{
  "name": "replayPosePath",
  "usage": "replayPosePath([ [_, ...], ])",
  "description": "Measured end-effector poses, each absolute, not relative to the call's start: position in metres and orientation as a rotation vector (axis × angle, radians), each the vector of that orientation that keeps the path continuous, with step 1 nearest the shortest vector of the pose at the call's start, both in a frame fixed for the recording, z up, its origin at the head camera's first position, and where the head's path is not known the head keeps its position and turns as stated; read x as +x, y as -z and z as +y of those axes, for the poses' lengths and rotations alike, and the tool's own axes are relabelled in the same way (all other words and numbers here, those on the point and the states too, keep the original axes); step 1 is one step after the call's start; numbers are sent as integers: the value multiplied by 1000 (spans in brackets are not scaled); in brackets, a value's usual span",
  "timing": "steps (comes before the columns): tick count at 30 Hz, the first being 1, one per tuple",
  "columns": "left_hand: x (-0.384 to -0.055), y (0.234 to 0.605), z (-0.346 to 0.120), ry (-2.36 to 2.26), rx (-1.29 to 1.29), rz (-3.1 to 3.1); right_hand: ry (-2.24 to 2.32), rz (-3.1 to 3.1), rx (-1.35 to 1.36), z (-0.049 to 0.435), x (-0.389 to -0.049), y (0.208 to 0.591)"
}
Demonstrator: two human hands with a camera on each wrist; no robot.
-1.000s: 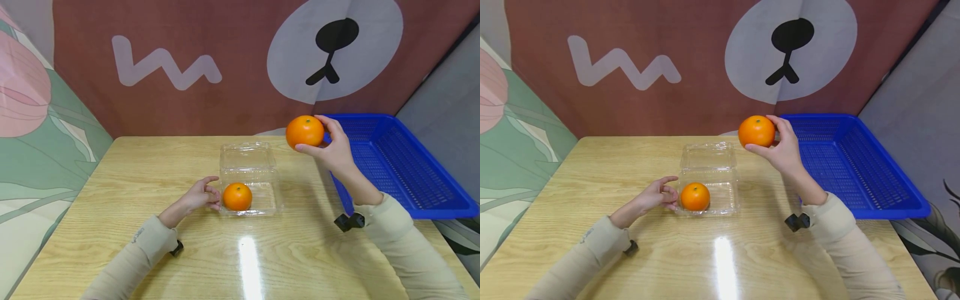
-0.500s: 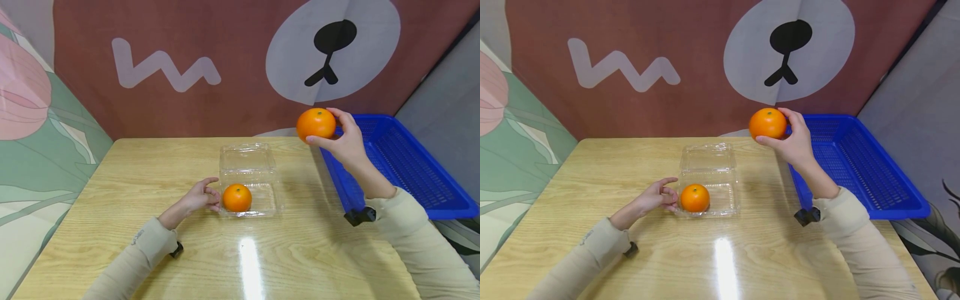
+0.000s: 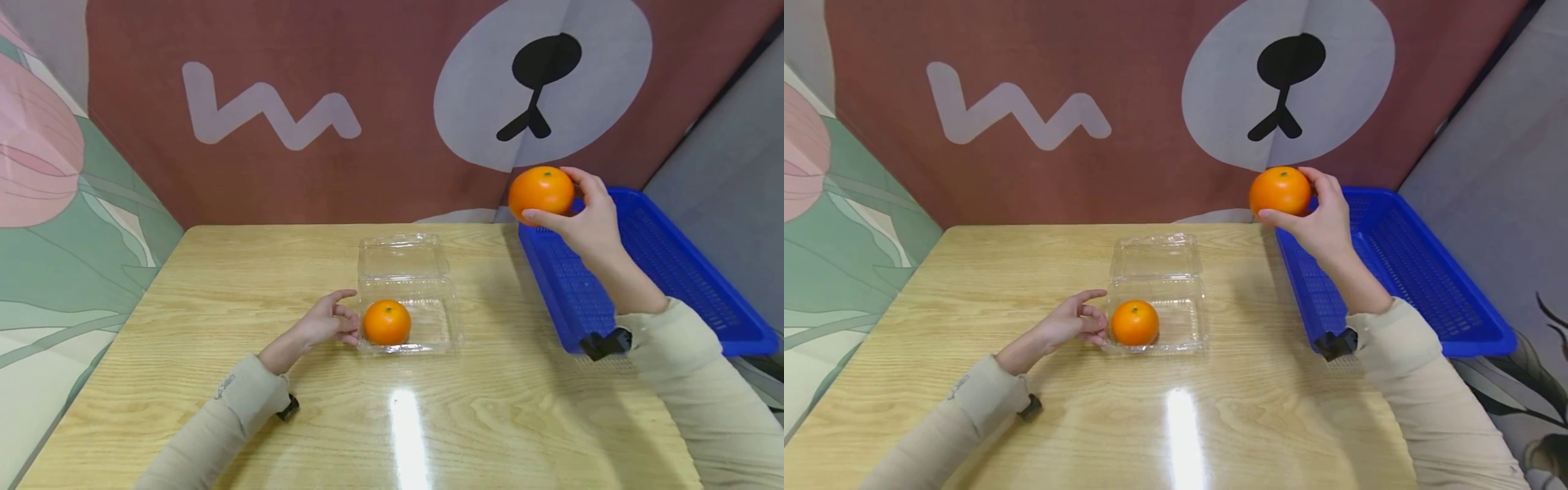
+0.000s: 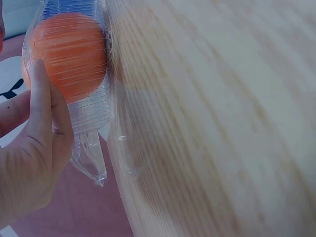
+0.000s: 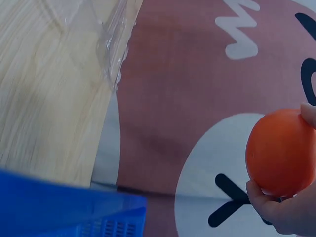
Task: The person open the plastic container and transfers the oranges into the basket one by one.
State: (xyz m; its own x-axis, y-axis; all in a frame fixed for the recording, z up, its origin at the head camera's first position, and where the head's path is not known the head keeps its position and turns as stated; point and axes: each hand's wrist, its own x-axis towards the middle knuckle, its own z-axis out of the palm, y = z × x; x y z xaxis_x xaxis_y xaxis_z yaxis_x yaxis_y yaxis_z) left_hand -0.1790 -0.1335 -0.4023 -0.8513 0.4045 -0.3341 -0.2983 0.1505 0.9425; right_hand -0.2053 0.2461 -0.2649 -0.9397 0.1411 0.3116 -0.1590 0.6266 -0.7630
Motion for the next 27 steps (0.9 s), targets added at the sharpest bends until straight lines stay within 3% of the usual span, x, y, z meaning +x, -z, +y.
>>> replayPosePath([
  [27,-178,398,-134,-1758,97,1899,-1128,-2604,-197,296,-229,273],
])
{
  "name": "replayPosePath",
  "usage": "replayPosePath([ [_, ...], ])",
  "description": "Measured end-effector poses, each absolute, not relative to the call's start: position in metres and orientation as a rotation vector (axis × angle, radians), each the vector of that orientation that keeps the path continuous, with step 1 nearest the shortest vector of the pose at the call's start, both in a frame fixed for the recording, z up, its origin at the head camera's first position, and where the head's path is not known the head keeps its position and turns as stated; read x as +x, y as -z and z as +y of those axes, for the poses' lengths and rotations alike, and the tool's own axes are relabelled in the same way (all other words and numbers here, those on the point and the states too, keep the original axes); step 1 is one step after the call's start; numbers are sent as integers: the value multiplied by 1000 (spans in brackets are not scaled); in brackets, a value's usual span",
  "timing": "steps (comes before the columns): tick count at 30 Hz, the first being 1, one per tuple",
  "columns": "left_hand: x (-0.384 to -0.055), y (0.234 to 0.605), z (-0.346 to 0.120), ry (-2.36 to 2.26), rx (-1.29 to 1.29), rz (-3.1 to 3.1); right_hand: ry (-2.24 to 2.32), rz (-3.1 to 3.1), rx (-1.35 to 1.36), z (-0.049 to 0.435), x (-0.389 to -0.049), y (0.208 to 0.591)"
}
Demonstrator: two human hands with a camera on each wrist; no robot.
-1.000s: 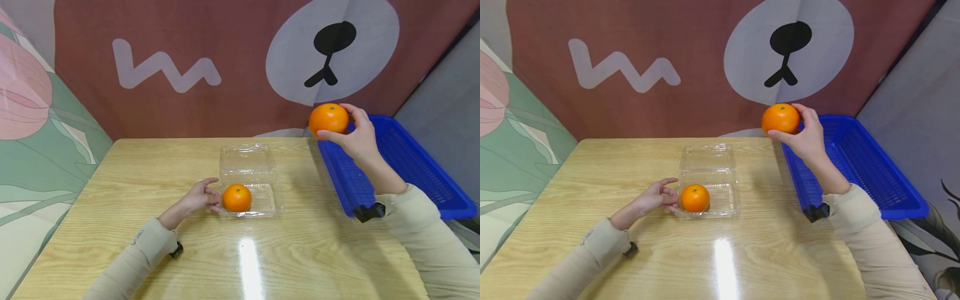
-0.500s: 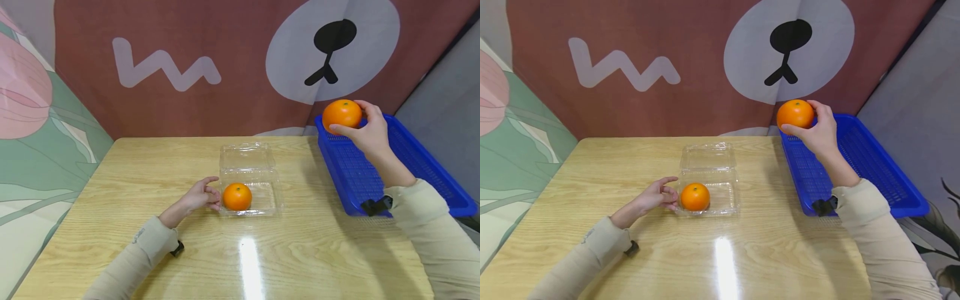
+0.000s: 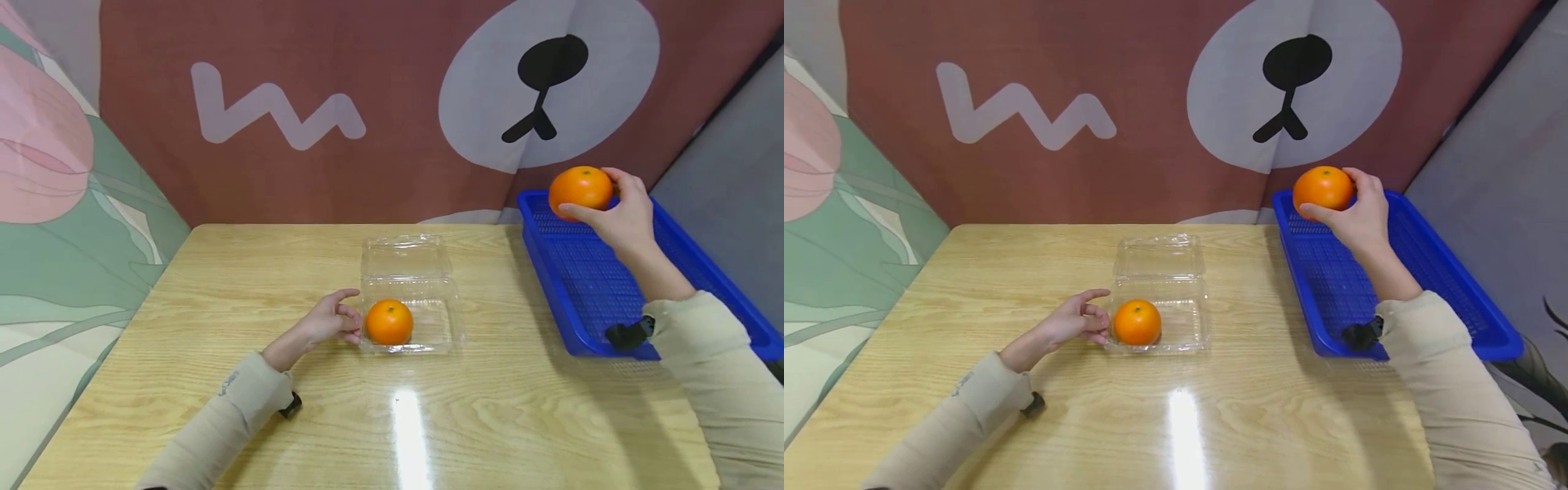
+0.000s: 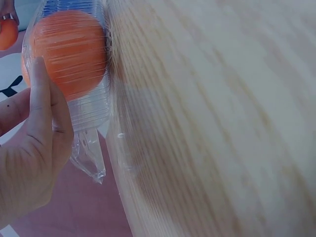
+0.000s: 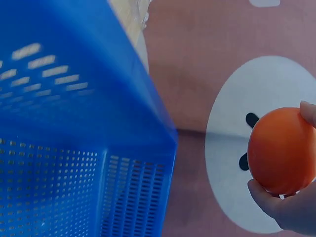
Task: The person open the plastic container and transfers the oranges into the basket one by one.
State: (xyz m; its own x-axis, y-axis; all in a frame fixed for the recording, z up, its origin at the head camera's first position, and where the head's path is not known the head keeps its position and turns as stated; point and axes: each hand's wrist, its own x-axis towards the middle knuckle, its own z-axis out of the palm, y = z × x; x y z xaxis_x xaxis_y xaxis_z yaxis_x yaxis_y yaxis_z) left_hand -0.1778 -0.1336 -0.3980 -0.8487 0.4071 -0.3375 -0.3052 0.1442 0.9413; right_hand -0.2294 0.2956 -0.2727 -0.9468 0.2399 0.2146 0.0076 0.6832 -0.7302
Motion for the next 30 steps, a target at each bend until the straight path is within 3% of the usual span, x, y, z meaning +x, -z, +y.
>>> replayPosePath([
  [30,-180,400,-134,-1739,98,1888,-1082,-2720,-186,344,-262,315],
])
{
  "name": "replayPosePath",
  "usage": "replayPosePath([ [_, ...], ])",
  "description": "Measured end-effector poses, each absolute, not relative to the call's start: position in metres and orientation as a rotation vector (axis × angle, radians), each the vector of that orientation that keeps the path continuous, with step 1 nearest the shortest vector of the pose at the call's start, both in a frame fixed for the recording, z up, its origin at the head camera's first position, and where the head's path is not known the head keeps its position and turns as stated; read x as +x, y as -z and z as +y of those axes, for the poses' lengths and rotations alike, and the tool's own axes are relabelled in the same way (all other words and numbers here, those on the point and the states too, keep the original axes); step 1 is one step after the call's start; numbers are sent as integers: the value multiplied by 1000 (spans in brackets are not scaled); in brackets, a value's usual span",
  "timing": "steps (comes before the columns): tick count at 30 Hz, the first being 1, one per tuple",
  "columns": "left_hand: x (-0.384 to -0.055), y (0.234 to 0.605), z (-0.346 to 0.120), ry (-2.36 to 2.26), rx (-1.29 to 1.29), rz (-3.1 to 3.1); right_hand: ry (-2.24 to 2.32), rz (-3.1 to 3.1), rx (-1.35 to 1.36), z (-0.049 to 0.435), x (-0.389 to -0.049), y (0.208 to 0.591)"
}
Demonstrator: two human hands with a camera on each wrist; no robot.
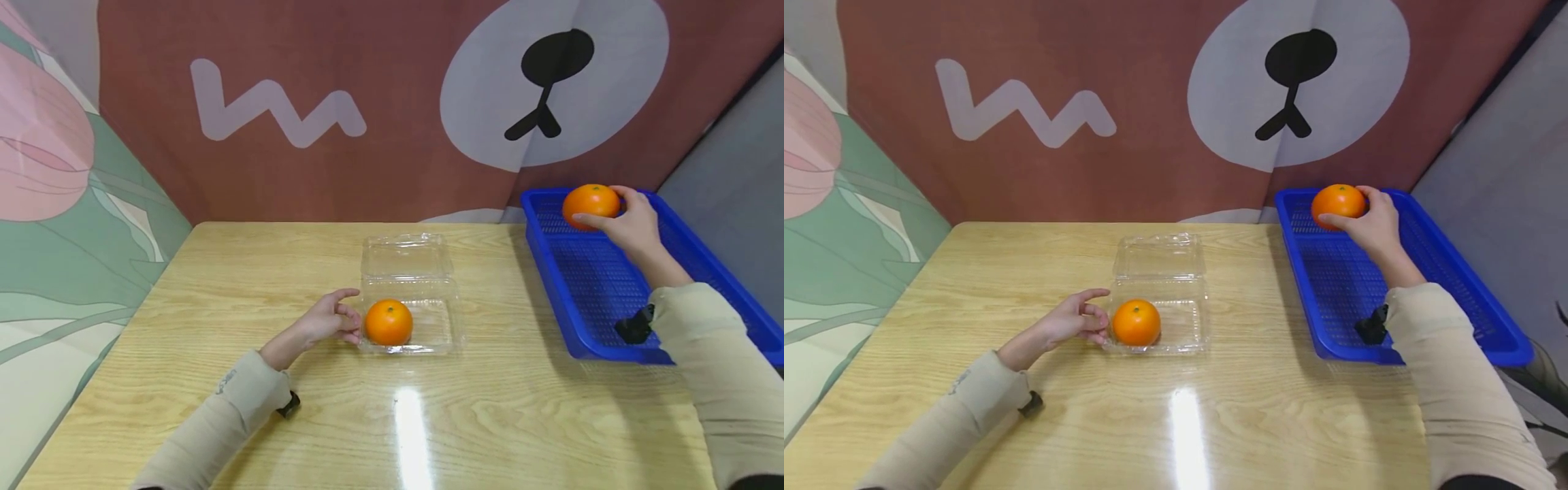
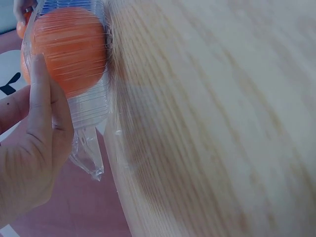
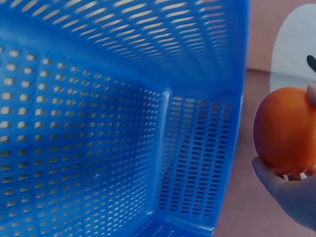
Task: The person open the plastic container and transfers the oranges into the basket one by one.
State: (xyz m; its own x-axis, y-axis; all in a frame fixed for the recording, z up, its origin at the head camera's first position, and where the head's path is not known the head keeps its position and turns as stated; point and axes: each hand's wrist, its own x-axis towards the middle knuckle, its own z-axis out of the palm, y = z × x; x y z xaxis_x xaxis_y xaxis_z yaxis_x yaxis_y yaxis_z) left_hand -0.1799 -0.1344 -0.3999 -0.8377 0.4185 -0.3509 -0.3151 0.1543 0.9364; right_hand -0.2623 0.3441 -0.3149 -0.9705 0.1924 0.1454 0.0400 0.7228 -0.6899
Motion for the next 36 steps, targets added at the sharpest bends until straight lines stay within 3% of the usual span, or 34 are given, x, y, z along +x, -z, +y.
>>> replayPosePath([
  [15,-178,402,-138,-1730,110,1899,-1059,-2789,-163,346,-271,329],
  [25,-181,402,-136,-1723,111,1913,-994,-2823,-250,388,-306,378],
  [36,-180,403,-136,-1752,133,1890,-1043,-2905,-155,369,-282,355],
])
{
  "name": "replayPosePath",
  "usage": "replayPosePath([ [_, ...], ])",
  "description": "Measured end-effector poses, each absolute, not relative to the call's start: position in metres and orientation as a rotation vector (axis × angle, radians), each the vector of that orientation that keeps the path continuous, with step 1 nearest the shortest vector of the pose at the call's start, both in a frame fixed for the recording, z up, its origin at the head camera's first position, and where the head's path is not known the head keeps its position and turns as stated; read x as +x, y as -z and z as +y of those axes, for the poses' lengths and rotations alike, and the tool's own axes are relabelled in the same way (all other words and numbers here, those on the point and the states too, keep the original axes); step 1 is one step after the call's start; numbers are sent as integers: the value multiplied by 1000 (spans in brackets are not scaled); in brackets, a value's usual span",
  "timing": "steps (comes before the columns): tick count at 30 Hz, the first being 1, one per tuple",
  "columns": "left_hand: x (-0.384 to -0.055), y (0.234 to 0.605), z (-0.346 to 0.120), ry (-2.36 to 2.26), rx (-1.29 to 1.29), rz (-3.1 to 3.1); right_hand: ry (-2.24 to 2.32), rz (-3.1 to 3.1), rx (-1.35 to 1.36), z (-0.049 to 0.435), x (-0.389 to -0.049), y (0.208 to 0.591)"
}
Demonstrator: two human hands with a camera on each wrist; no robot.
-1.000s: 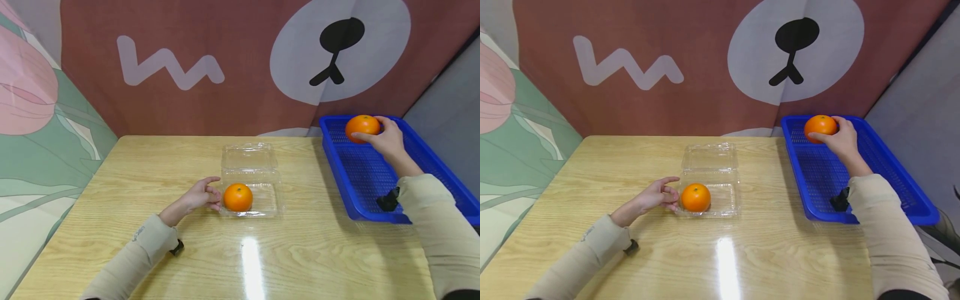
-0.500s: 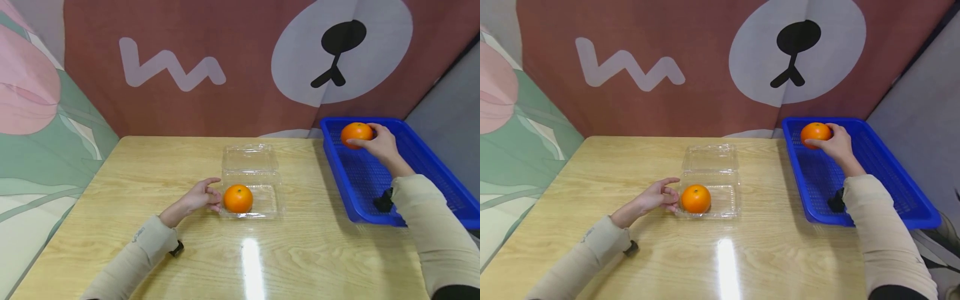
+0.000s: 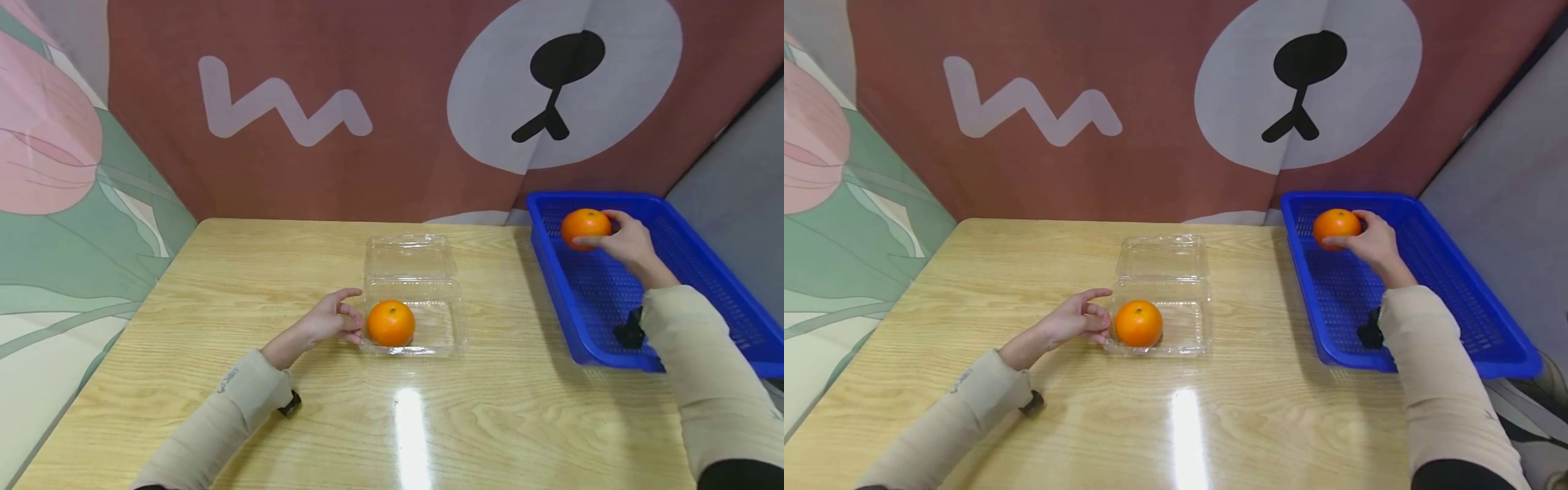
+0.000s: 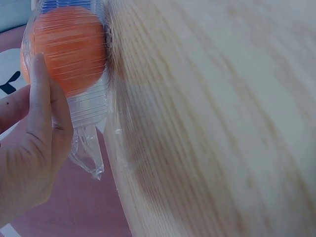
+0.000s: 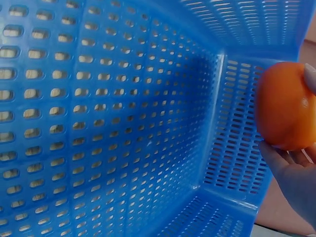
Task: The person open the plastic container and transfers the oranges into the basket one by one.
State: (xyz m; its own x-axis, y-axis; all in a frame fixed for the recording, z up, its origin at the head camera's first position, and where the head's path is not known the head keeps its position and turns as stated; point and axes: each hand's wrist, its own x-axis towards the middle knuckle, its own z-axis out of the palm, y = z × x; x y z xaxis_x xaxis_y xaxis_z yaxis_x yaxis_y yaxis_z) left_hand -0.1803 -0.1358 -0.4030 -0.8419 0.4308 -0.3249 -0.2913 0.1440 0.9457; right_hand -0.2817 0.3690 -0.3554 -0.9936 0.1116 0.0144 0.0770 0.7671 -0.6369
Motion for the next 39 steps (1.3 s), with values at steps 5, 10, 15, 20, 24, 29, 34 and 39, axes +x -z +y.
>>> replayPosePath([
  [5,-181,403,-136,-1753,134,1891,-1084,-2897,-161,371,-284,358],
  [10,-182,402,-136,-1756,133,1901,-1029,-2930,-128,374,-288,365],
  [15,-181,402,-135,-1757,130,1900,-938,-2993,-59,374,-290,373],
  [20,-181,402,-135,-1752,125,1903,-927,-3015,-27,373,-291,379],
  [24,-181,403,-135,-1755,118,1901,-935,-3007,-22,372,-293,383],
  [29,-181,404,-135,-1757,122,1897,-933,-3014,-6,370,-296,389],
  [34,-181,404,-136,-1754,119,1901,-940,-3016,0,370,-296,394],
  [39,-180,403,-136,-1753,114,1907,-984,-3032,-8,371,-295,395],
])
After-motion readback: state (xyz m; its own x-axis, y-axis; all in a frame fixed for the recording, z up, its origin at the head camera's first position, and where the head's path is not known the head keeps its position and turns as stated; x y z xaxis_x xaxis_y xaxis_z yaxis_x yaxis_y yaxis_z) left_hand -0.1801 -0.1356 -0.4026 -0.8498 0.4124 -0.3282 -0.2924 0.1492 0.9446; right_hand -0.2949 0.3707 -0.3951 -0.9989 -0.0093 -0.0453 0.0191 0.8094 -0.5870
